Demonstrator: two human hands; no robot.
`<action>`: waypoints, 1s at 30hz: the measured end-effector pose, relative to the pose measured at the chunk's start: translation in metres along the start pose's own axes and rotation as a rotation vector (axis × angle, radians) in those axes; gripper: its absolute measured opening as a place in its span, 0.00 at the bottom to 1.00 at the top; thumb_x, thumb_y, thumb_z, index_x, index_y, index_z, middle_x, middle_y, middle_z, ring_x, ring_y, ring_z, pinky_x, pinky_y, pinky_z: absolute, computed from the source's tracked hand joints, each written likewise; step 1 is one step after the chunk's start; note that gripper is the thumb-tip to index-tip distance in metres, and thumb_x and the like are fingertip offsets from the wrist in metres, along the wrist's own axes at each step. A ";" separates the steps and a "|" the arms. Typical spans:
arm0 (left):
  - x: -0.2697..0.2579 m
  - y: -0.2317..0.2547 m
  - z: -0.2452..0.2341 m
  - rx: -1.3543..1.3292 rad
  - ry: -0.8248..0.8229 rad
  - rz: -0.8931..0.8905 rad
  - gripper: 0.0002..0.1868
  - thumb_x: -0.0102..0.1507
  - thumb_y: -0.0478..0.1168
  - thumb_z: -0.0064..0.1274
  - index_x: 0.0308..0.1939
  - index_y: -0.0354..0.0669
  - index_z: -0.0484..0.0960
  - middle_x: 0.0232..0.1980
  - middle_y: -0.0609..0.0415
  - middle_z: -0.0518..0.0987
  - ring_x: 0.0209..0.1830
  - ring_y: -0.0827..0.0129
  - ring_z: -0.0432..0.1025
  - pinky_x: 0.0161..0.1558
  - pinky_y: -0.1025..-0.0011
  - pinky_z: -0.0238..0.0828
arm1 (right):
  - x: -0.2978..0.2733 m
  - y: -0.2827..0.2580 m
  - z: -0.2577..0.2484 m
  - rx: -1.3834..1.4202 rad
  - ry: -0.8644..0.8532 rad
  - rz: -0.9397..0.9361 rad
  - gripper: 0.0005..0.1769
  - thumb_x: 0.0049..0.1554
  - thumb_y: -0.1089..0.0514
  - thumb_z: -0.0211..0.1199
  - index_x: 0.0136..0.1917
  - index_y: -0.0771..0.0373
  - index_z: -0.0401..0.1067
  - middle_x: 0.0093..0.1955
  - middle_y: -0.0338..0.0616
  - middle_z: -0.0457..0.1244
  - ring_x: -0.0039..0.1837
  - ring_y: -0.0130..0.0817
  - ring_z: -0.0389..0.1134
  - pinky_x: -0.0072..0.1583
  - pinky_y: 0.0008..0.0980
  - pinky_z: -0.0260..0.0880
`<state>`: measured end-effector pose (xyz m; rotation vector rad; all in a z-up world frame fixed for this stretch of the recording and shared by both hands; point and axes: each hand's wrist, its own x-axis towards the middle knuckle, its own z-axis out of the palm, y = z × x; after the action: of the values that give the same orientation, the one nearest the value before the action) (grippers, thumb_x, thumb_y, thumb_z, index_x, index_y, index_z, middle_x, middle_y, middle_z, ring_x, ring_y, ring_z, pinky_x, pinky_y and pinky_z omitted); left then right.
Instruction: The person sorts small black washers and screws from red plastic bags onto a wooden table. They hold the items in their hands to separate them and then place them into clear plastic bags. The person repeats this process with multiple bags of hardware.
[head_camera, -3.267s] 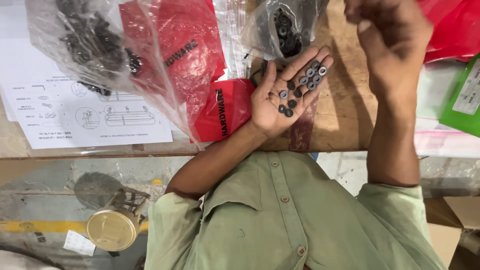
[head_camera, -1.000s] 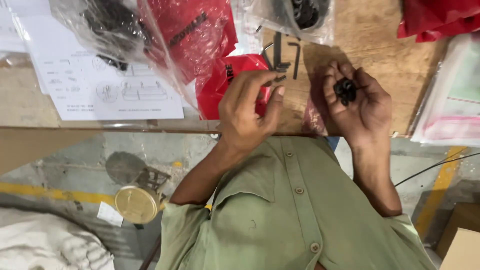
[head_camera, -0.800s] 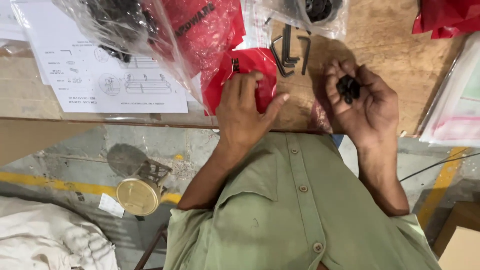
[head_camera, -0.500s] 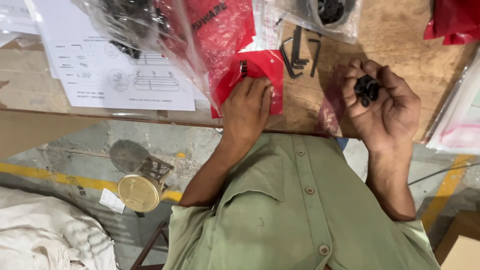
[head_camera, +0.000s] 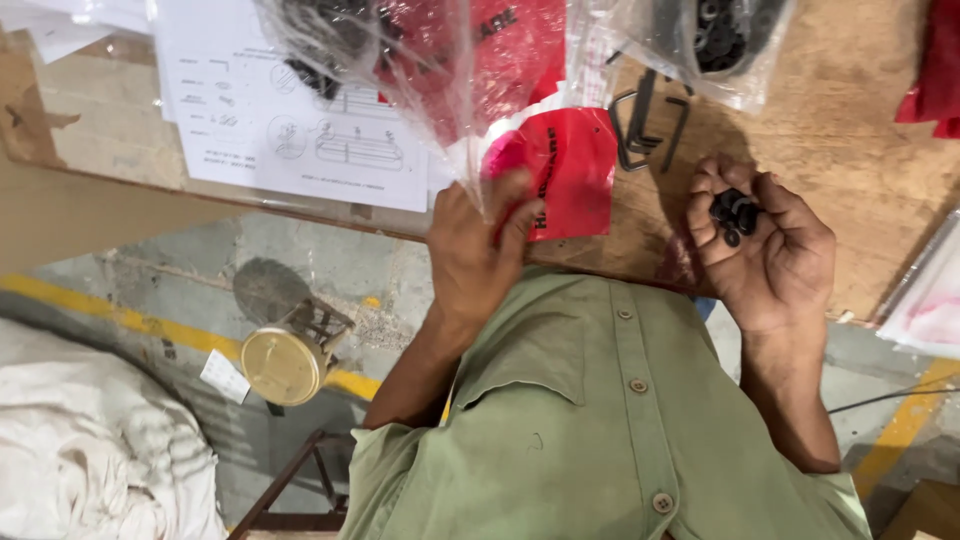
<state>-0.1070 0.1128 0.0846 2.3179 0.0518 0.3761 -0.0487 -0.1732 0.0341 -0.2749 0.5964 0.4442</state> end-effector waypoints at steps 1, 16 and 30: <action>0.005 0.006 -0.001 -0.013 -0.004 0.009 0.14 0.66 0.39 0.64 0.55 0.40 0.82 0.52 0.53 0.80 0.52 0.58 0.74 0.54 0.59 0.67 | -0.002 -0.001 0.002 -0.002 0.001 -0.016 0.19 0.73 0.62 0.50 0.67 0.83 0.66 0.70 0.63 0.61 0.71 0.53 0.64 0.74 0.45 0.69; 0.097 0.063 0.039 0.139 -0.550 0.969 0.09 0.57 0.42 0.61 0.40 0.49 0.84 0.67 0.49 0.74 0.73 0.53 0.61 0.70 0.43 0.55 | -0.063 -0.067 0.054 -0.323 -0.182 -0.182 0.18 0.76 0.65 0.44 0.63 0.90 0.63 0.65 0.75 0.58 0.70 0.57 0.64 0.76 0.38 0.69; 0.086 0.058 0.053 -0.081 -0.377 0.891 0.13 0.61 0.36 0.65 0.50 0.42 0.86 0.44 0.57 0.72 0.41 0.66 0.69 0.41 0.65 0.70 | -0.026 -0.070 0.061 -0.960 -0.026 0.199 0.20 0.66 0.64 0.49 0.68 0.73 0.70 0.55 0.50 0.70 0.54 0.27 0.71 0.39 0.16 0.65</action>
<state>-0.0140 0.0481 0.1124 2.1726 -1.1778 0.3472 -0.0054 -0.2196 0.1068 -1.1266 0.3465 0.9113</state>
